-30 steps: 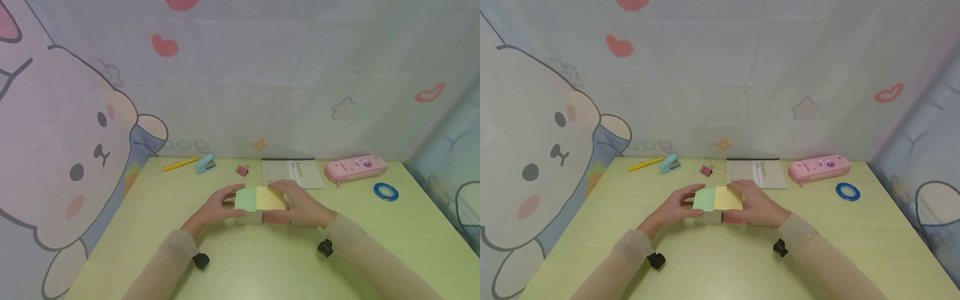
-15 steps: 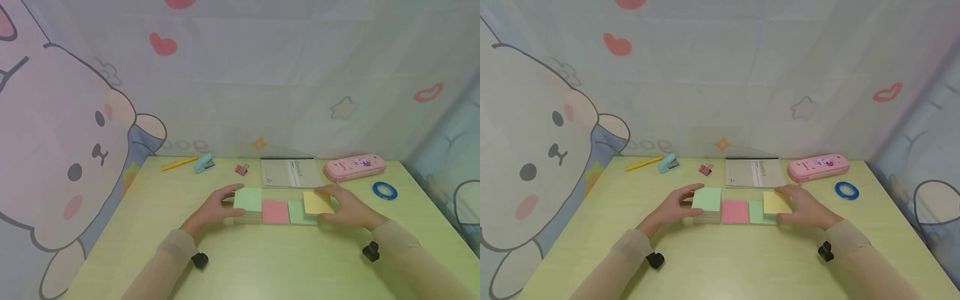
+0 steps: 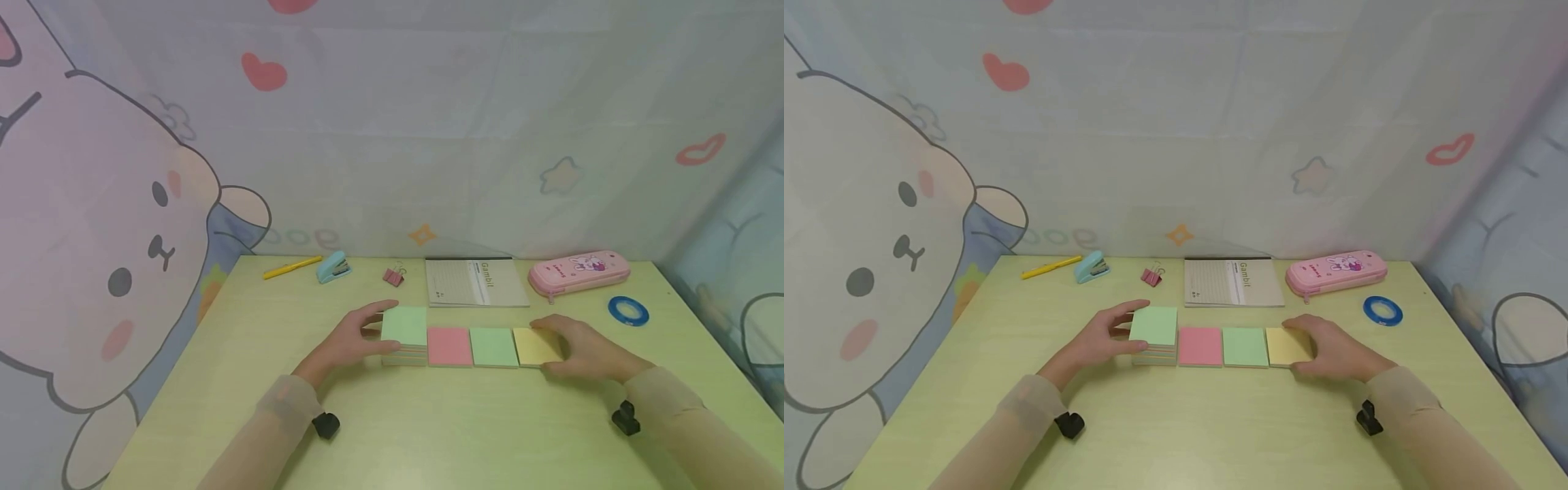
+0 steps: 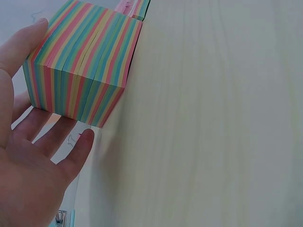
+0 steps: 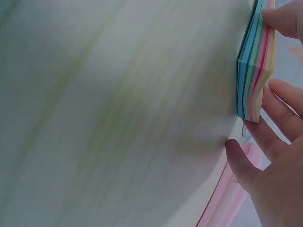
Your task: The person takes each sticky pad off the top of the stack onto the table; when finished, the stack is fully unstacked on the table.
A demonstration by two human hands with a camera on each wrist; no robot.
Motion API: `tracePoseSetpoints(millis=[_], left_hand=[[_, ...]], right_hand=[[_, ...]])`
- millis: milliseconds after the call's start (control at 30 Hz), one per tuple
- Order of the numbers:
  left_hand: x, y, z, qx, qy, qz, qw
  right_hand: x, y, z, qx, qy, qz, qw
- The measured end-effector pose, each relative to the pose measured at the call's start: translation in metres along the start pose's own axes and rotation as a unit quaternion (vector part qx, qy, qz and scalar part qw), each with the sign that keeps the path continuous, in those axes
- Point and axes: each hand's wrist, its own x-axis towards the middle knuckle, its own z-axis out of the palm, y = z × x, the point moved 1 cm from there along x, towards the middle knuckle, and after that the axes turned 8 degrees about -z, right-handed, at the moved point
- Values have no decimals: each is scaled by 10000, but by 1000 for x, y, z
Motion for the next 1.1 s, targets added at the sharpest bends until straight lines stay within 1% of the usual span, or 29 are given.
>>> tracePoseSetpoints(millis=[300,467,767,933,1033,1100], left_hand=[[0,-1,0,-33,-14,-48,10000],[0,-1,0,-75,-17,-113,9999],[0,-1,-1,-86,-36,-48,9999],[-1,-1,-1,-84,-29,-49,9999],[-1,-1,-1,-114,-56,-81,9999],[-1,-2,-1,-120,-66,-91,9999]], right_hand=[[1,0,2,-122,-17,-226,9997],[1,3,3,-200,-42,-223,9995],[0,1,0,-189,-110,-216,9995],[3,-6,-2,-133,-147,-113,9997],[12,-18,-1,24,-50,-70,10000],[22,-30,1,169,45,-126,9998]])
